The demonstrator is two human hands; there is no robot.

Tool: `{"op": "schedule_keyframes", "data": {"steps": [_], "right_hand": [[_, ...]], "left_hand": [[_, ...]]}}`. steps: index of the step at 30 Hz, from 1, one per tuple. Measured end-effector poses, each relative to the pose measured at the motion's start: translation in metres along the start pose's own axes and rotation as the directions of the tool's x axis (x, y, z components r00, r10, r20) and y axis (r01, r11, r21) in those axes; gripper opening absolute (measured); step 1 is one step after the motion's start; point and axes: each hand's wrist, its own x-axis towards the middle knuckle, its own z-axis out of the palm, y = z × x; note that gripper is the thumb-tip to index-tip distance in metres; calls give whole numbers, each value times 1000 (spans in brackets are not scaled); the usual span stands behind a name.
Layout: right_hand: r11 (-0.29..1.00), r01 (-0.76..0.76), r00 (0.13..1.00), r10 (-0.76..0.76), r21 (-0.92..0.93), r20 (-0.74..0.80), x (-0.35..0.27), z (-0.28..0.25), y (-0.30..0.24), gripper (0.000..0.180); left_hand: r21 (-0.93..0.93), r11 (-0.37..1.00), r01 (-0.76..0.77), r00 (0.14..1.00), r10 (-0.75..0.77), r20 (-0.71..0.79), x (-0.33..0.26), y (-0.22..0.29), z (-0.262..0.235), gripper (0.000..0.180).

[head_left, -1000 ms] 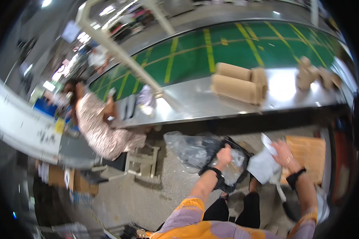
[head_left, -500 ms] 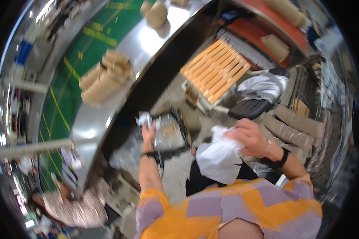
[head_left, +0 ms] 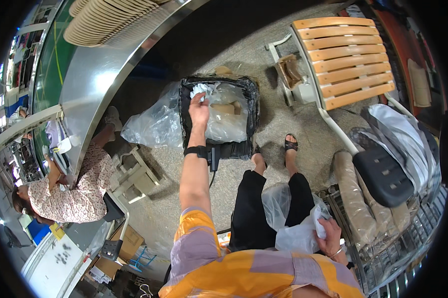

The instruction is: Organizing, wrapping in paper, and packaging shoe components in a factory setting.

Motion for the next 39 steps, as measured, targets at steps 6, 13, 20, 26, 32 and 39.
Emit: {"op": "schedule_keyframes", "data": {"steps": [6,13,20,26,32,39], "right_hand": [[956,-279,959,282,95,-27,5,40,24,32],[930,-353,934,357,100,-28,25,47,18,32],[943,-266,954,287,198,-83,30,46,15,34],[935,-274,942,308,224,-135,24,44,18,33],[935,-289,941,317,206,-119,27,43,17,34],[912,-345,918,377,221,-123,13,48,24,36]], "left_hand": [[590,788,-175,979,204,18,54,-31,38,37],[379,925,-33,913,182,-364,48,-45,33,13],[-70,997,-45,977,29,-210,32,-49,1,28],[-141,970,196,959,-220,-180,20,-11,4,29],[-205,965,166,903,-232,-362,25,-9,8,20],[-621,753,217,912,-383,-146,-6,-4,17,27]]}}
